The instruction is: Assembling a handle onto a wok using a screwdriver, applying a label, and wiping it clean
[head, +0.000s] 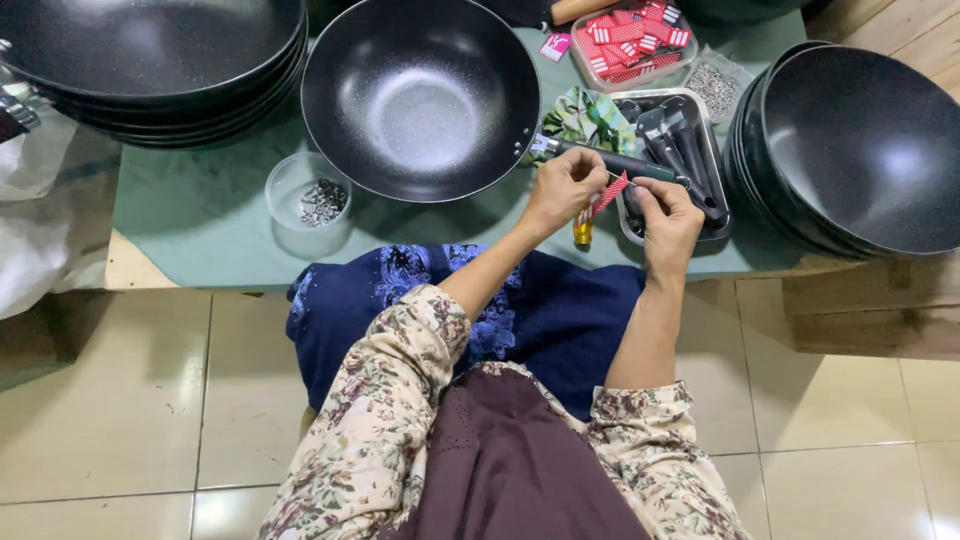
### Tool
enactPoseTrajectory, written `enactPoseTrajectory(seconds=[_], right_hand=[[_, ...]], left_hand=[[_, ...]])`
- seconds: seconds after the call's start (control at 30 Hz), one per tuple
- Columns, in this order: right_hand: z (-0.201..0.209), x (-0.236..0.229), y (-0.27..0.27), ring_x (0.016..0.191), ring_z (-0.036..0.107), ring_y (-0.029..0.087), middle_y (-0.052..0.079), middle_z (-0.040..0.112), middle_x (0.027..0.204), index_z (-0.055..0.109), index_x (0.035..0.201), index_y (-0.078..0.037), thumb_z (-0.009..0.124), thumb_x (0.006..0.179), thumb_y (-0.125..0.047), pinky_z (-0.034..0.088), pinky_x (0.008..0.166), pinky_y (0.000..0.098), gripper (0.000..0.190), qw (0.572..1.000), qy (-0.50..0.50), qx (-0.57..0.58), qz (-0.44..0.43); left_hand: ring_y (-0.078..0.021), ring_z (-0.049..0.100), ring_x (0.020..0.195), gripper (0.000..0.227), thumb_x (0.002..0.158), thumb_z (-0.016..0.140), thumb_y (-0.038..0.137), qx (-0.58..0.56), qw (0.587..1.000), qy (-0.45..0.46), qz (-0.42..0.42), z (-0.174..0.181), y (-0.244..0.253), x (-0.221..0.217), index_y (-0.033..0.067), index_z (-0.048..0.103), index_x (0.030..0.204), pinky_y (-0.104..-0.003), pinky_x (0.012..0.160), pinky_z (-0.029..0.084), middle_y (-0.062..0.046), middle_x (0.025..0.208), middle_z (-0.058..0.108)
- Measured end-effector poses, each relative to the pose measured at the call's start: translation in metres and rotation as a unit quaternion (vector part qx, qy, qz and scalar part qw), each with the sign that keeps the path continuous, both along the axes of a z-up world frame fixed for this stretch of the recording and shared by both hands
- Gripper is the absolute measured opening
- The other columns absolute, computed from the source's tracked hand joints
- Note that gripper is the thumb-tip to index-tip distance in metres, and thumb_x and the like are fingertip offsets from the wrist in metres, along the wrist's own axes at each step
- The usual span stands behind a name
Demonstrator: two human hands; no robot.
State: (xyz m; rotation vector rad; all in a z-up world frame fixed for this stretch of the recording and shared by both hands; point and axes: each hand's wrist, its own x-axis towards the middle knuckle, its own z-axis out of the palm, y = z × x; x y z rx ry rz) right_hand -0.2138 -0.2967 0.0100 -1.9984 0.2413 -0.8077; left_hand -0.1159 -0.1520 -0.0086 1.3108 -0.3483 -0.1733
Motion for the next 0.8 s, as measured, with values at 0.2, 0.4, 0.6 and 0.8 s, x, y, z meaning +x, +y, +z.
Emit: enactPoseTrajectory(seconds=[0.2,0.4,0.6,0.8], right_hand=[[-0.013,-0.007,-0.031,0.08,0.069,0.017,0.006,0.07,0.087,0.086,0.101,-0.019,0.086,0.09,-0.012,0.055,0.079,0.0315,0.013,0.99,-0.023,-0.036,-0.133],[-0.038,0.006,-0.047,0.064,0.076,0.011,0.013,0.076,0.08,0.08,0.102,0.001,0.074,0.086,0.001,0.054,0.049,0.0151,0.017,0.965,-0.052,0.224,-0.123],[-0.038,0.007,-0.057,0.059,0.076,0.012,0.012,0.075,0.075,0.08,0.097,0.003,0.077,0.081,0.003,0.053,0.045,0.0145,0.016,0.951,-0.078,0.259,-0.151],[-0.046,0.013,-0.068,0.059,0.075,0.014,0.009,0.073,0.073,0.07,0.117,-0.005,0.078,0.076,0.004,0.056,0.05,0.0191,0.043,0.972,-0.061,0.153,-0.168]], left_hand=[[-0.0125,0.07,0.062,0.005,0.082,0.073,0.019,0.044,0.999,-0.021,-0.001,0.0,-0.032,-0.022,0.0146,0.072,0.083,-0.028,0.059,0.057,-0.003,0.065,0.072],[-0.0172,0.072,0.066,0.009,0.077,0.075,0.026,0.107,0.993,-0.048,0.006,-0.002,-0.053,-0.034,0.0194,0.072,0.081,-0.032,0.063,0.058,-0.001,0.065,0.071],[-0.0211,0.072,0.067,0.011,0.079,0.073,0.025,0.115,0.991,-0.065,0.007,-0.006,-0.067,-0.045,0.0152,0.07,0.083,-0.036,0.065,0.058,-0.005,0.066,0.071],[-0.0207,0.071,0.065,0.011,0.077,0.073,0.028,0.138,0.988,-0.07,-0.019,-0.017,-0.074,-0.044,0.019,0.068,0.08,-0.037,0.063,0.057,0.0,0.063,0.069]])
